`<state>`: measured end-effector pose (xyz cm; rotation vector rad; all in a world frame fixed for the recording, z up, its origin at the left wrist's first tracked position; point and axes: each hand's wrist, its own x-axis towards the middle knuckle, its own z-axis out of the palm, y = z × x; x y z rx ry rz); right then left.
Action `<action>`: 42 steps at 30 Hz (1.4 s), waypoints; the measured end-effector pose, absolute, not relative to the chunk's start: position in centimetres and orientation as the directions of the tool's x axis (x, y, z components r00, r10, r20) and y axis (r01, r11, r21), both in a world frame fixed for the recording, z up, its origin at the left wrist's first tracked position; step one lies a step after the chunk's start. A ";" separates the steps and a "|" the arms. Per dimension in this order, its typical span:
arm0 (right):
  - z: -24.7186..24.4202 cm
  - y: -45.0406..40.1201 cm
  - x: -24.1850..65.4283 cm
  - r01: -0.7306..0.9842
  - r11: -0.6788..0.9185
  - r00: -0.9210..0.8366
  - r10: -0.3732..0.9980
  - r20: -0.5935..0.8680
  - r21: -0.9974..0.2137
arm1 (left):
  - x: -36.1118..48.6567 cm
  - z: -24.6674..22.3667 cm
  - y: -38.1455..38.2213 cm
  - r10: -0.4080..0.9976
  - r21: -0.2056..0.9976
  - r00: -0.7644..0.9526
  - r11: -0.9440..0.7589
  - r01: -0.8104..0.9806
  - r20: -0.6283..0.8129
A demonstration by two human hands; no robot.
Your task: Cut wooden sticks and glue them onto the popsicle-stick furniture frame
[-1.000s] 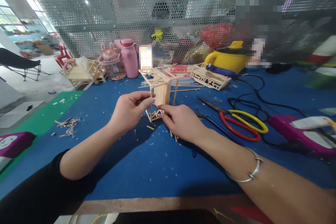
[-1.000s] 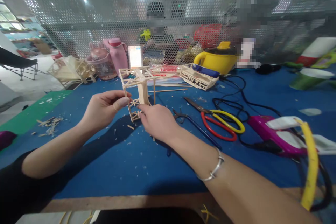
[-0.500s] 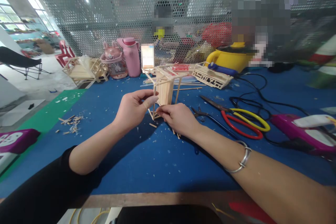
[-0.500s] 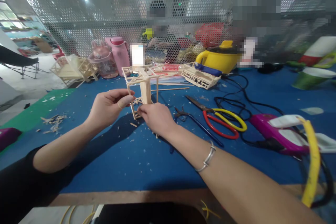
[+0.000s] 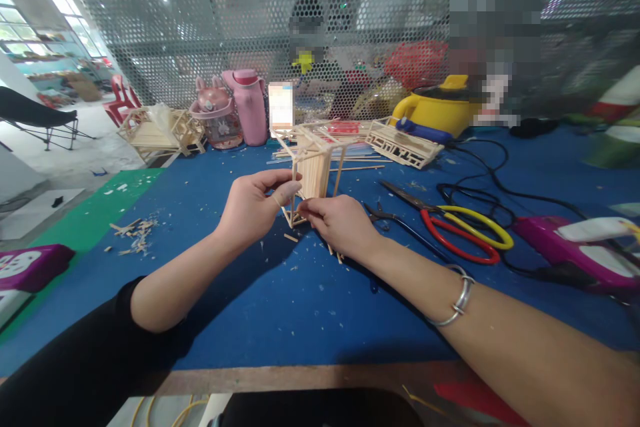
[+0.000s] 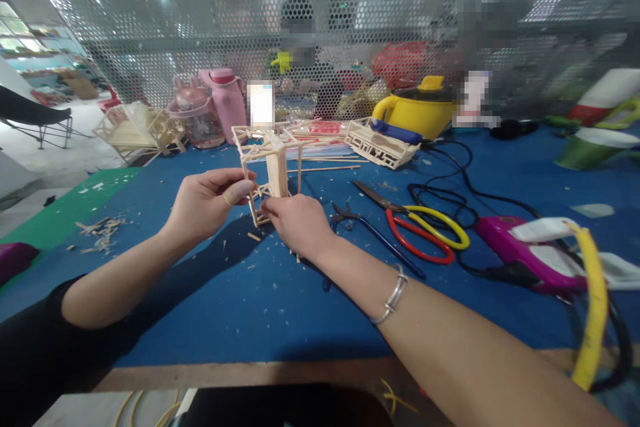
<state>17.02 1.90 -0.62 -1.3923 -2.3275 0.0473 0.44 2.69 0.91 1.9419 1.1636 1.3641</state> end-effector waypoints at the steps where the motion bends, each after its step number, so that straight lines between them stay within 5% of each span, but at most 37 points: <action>1: -0.6 1.9 17.0 0.835 0.496 -0.409 0.849 0.335 -0.238 | 0.4 0.9 2.7 0.855 0.778 0.137 -0.514 0.362 0.501; 8: 0.4 0.9 17.6 0.842 0.505 -0.417 0.833 0.364 -0.190 | 0.3 1.1 2.6 0.854 0.772 0.126 -0.511 0.377 0.504; 16: 3.3 0.9 20.1 0.782 0.511 -0.215 0.757 0.617 -0.356 | 0.1 1.0 2.6 0.883 0.846 0.078 -0.466 0.261 0.462; 22: 1.1 3.0 20.5 0.754 0.404 -0.127 0.864 0.488 -0.519 | 0.2 1.1 2.4 0.938 0.939 -0.053 -0.343 -0.002 0.343; 28: -0.4 4.4 19.7 0.491 0.316 -0.152 0.949 0.277 -0.812 | -0.2 0.7 2.2 0.947 0.946 -0.117 -0.311 -0.090 0.300; 32: 1.7 3.5 20.2 0.646 0.455 -0.101 0.847 0.522 -0.613 | -0.1 0.1 2.3 0.974 0.968 -0.166 -0.182 -0.174 0.154; 36: 2.8 2.8 20.8 0.780 0.513 -0.196 0.743 0.639 -0.358 | 0.2 -0.3 2.5 0.985 0.970 -0.098 0.120 -0.213 -0.143; 39: 2.5 3.0 20.9 0.793 0.553 -0.297 0.717 0.630 -0.256 | -0.2 -0.2 2.2 0.945 0.946 0.064 0.319 0.051 -0.322; 42: 1.9 3.3 20.8 0.791 0.579 -0.375 0.715 0.590 -0.199 | -0.9 0.2 1.6 0.952 0.860 0.179 0.133 0.492 -0.250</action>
